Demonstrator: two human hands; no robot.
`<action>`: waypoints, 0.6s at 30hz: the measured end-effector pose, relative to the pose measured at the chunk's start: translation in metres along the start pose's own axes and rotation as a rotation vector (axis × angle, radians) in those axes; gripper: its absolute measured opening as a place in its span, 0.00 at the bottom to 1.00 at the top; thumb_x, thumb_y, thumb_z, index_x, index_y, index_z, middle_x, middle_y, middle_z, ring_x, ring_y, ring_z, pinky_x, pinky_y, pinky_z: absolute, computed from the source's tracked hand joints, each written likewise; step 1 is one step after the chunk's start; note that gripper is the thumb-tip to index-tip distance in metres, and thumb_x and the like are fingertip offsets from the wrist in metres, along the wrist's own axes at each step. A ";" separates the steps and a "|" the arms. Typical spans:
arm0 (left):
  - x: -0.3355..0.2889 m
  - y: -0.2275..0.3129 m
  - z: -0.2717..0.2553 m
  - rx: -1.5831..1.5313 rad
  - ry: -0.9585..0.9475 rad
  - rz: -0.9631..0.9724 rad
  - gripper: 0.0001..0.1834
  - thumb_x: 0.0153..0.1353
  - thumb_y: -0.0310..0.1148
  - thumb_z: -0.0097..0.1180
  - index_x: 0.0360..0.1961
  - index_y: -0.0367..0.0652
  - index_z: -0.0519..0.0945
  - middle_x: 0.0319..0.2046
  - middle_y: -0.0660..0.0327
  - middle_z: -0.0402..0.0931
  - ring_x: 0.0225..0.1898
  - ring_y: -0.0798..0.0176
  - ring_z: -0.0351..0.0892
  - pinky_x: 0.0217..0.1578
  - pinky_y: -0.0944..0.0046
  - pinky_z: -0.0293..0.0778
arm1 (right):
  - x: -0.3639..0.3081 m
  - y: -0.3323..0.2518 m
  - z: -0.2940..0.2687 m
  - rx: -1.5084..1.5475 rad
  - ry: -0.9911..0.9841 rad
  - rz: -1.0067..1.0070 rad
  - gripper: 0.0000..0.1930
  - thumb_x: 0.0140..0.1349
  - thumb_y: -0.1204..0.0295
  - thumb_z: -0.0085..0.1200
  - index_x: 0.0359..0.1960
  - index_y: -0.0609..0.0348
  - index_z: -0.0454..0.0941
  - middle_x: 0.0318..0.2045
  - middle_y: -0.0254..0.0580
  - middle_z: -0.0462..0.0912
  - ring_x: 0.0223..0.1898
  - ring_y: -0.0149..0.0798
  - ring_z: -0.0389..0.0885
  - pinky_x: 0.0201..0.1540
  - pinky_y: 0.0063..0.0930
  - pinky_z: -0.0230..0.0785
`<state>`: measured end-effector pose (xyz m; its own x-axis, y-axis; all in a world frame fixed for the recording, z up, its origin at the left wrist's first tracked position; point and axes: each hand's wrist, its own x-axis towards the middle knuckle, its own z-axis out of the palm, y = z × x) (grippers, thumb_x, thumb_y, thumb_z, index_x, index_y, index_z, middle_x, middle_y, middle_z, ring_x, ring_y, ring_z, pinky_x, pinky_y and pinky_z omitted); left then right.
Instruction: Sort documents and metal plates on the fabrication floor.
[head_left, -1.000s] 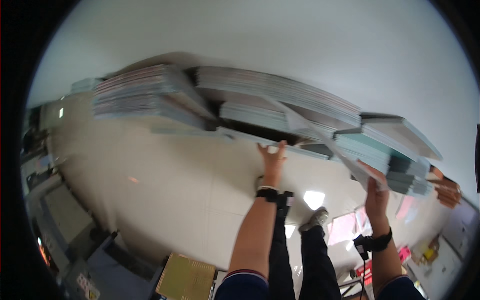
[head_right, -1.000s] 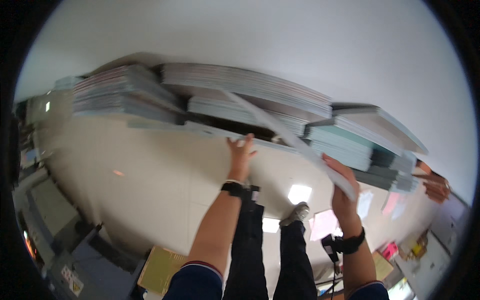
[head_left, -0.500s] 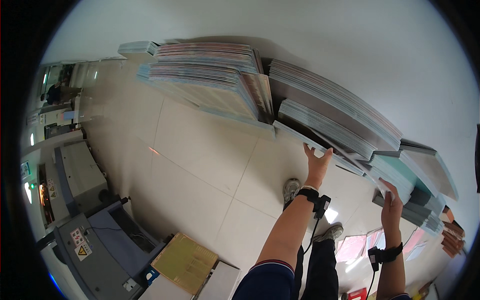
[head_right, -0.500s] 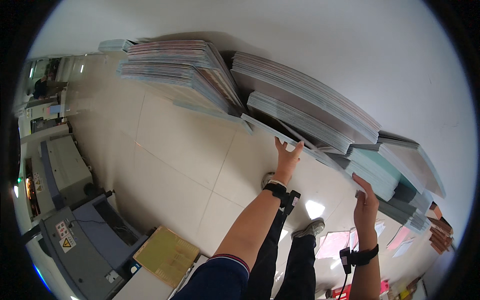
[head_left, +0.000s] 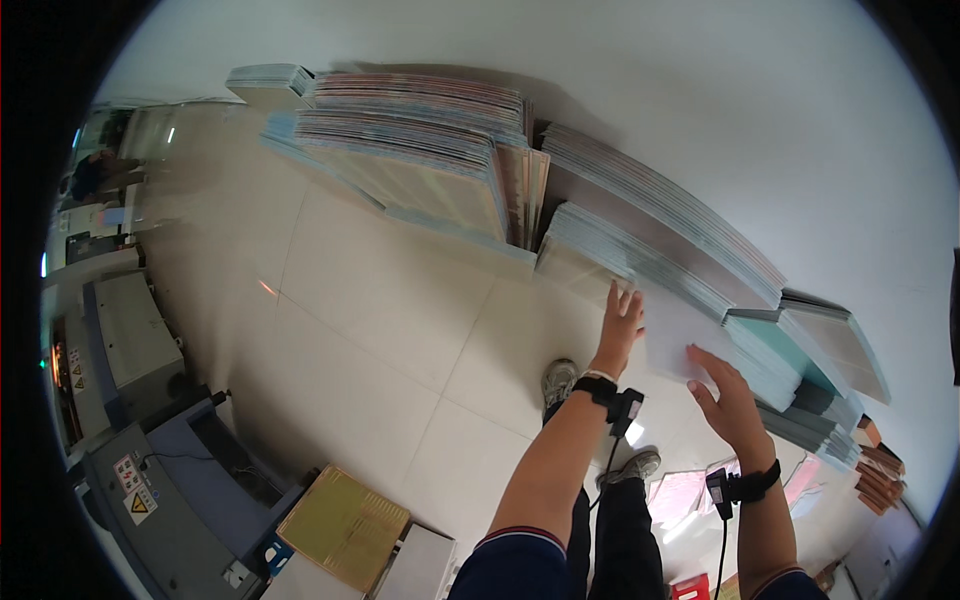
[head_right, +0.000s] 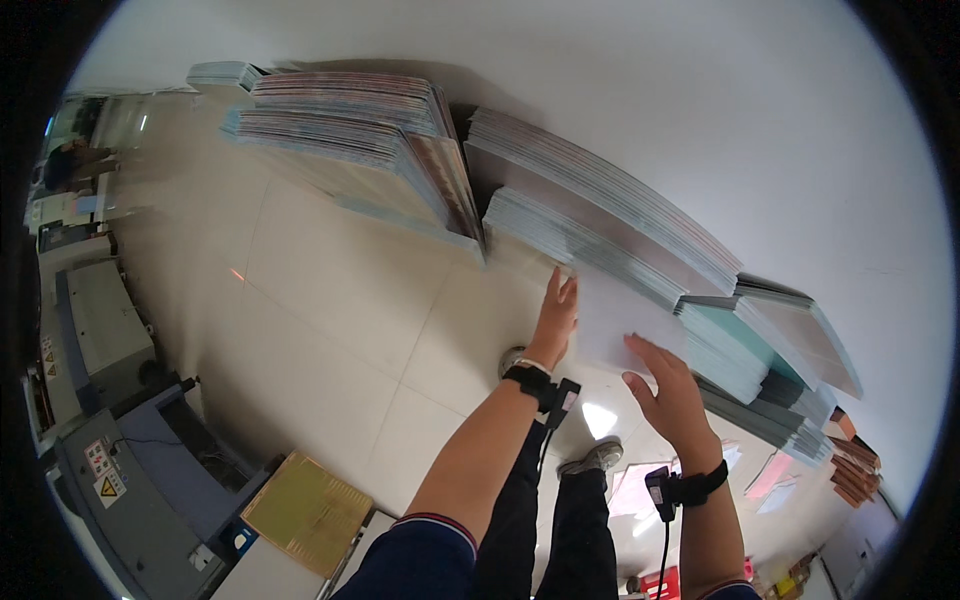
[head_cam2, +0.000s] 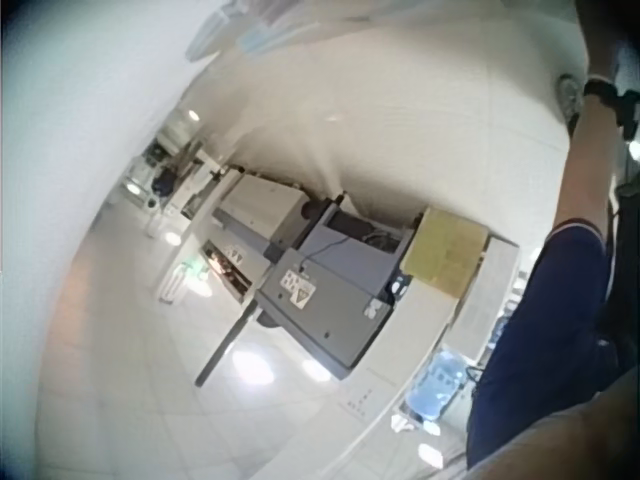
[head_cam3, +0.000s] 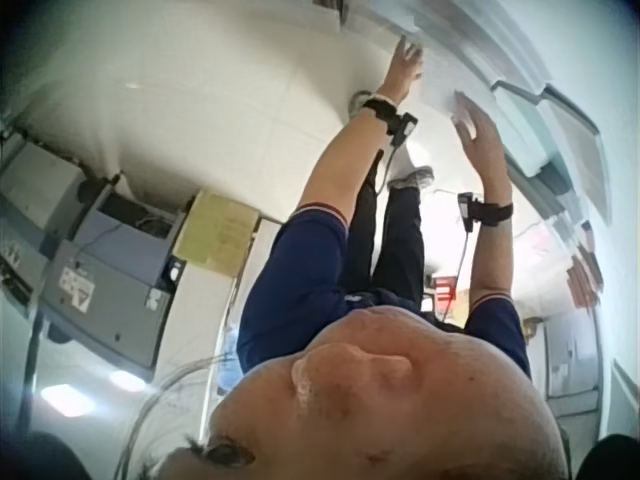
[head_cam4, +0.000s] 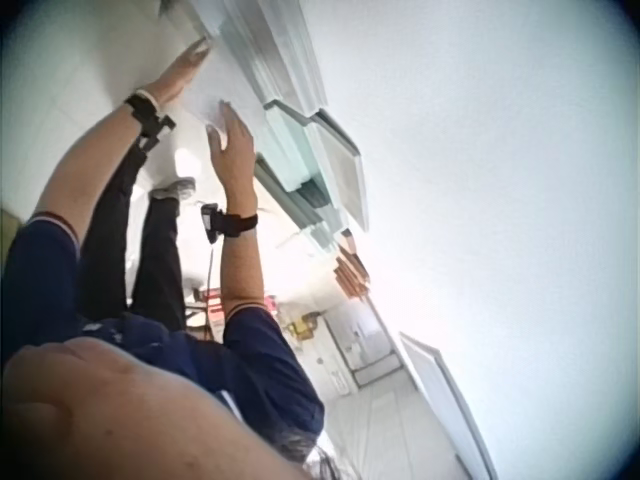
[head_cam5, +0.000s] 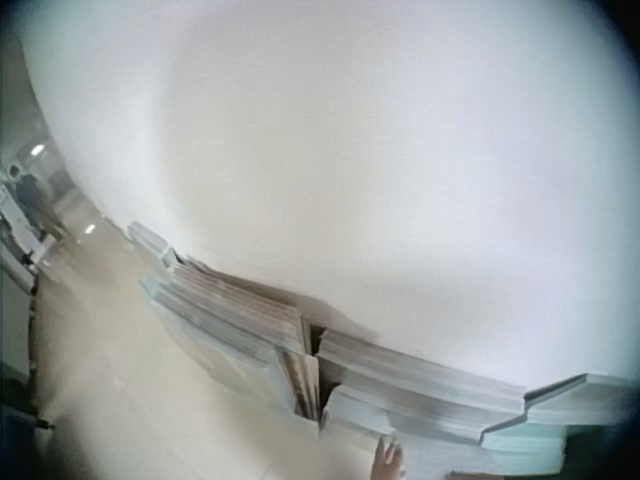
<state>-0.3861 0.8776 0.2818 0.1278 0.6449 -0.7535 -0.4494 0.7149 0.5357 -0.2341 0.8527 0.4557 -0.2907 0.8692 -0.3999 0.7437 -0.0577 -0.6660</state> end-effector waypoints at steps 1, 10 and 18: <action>-0.005 0.001 -0.003 0.048 0.014 -0.014 0.40 0.60 0.47 0.47 0.65 0.48 0.39 0.63 0.51 0.50 0.57 0.48 0.62 0.51 0.49 0.65 | 0.000 0.002 -0.002 -0.004 -0.011 0.005 0.17 0.57 0.71 0.50 0.50 0.58 0.70 0.46 0.51 0.74 0.48 0.51 0.72 0.49 0.37 0.65; -0.043 0.006 -0.026 -0.068 0.037 -0.032 0.36 0.60 0.47 0.49 0.64 0.46 0.48 0.57 0.51 0.58 0.53 0.50 0.67 0.48 0.55 0.69 | 0.015 0.062 -0.019 -0.257 0.379 0.035 0.22 0.57 0.78 0.47 0.56 0.58 0.62 0.53 0.54 0.68 0.53 0.54 0.66 0.53 0.39 0.61; -0.093 -0.032 -0.072 0.003 0.030 -0.217 0.28 0.61 0.42 0.47 0.59 0.42 0.58 0.54 0.53 0.65 0.51 0.56 0.69 0.46 0.59 0.69 | 0.027 0.067 -0.005 -0.523 0.488 0.097 0.31 0.51 0.82 0.49 0.59 0.55 0.58 0.54 0.51 0.61 0.57 0.53 0.58 0.58 0.42 0.53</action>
<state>-0.4468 0.7753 0.3073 0.1950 0.4679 -0.8620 -0.4119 0.8367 0.3610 -0.1895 0.8747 0.4034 0.0028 0.9994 -0.0339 0.9788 -0.0097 -0.2045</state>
